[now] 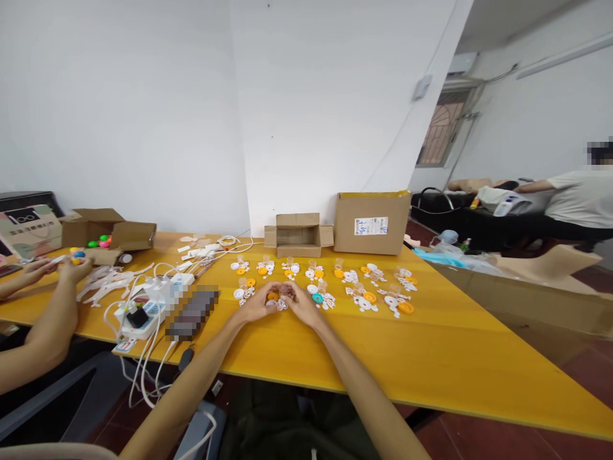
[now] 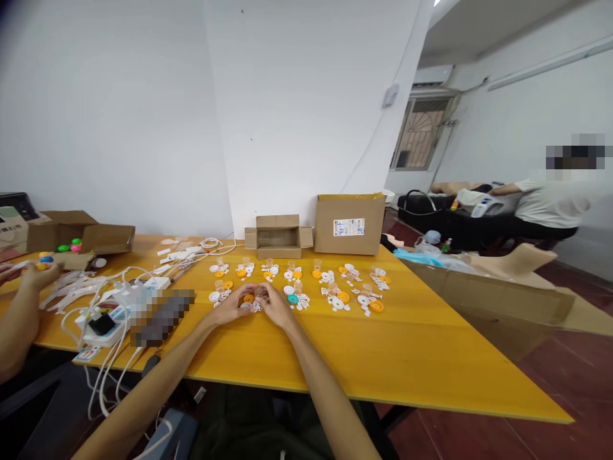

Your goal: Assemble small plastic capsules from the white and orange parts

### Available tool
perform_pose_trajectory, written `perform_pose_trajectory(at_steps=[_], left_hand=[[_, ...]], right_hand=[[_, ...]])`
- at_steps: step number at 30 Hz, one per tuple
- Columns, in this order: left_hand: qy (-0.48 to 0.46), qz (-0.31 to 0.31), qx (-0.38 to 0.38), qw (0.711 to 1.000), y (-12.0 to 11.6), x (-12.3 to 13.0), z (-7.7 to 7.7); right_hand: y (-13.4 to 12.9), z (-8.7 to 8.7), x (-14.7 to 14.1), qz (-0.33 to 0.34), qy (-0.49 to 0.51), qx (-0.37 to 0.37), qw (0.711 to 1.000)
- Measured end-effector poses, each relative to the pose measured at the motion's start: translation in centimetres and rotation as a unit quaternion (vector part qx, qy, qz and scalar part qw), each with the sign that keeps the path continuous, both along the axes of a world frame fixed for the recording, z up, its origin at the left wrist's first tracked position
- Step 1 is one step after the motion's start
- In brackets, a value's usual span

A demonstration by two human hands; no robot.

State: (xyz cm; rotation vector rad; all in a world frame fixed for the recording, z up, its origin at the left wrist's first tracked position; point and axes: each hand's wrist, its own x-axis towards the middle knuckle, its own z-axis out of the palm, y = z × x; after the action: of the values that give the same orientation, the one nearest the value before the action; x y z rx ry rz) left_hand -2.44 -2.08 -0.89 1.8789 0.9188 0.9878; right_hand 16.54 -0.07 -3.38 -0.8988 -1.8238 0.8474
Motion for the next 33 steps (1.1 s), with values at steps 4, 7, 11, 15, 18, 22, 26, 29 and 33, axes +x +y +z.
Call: perform_pose_trajectory(at_steps=[4, 7, 11, 15, 18, 22, 26, 29, 33], left_hand=[[0.013, -0.004, 0.018, 1.0, 0.1, -0.3, -0.3], [0.012, -0.005, 0.005, 1.0, 0.2, -0.4, -0.5], [-0.001, 0.014, 0.0, 1.0, 0.3, -0.4, -0.6], [0.008, 0.043, 0.021, 0.999, 0.2, -0.2, -0.6], [0.029, 0.067, 0.069, 0.995, -0.1, 0.0, -0.4], [0.065, 0.085, 0.131, 0.986, -0.6, 0.2, 0.1], [0.072, 0.111, 0.158, 0.979, -1.1, 0.4, 0.7], [0.061, 0.146, 0.171, 0.972, -1.3, 0.5, 1.1], [0.07, 0.157, 0.196, 0.965, -2.1, 0.8, 1.7]], right_hand=[[-0.1, -0.4, 0.0, -0.027, -0.005, -0.006, 1.0], [-0.7, -0.7, 0.3, -0.086, -0.024, -0.007, 0.996], [-2.9, -1.2, 1.0, -0.106, -0.04, 0.002, 0.994], [-6.4, -1.4, 2.2, -0.072, -0.039, -0.018, 0.996], [-8.7, -1.3, 3.2, -0.06, -0.017, -0.032, 0.998], [-10.5, -0.4, 4.0, -0.025, 0.05, -0.075, 0.996], [-12.8, 2.5, 3.7, 0.017, 0.137, -0.189, 0.972], [-15.6, 6.2, 3.2, 0.028, 0.215, -0.227, 0.95], [-20.0, 11.0, 3.7, 0.083, 0.275, -0.179, 0.941]])
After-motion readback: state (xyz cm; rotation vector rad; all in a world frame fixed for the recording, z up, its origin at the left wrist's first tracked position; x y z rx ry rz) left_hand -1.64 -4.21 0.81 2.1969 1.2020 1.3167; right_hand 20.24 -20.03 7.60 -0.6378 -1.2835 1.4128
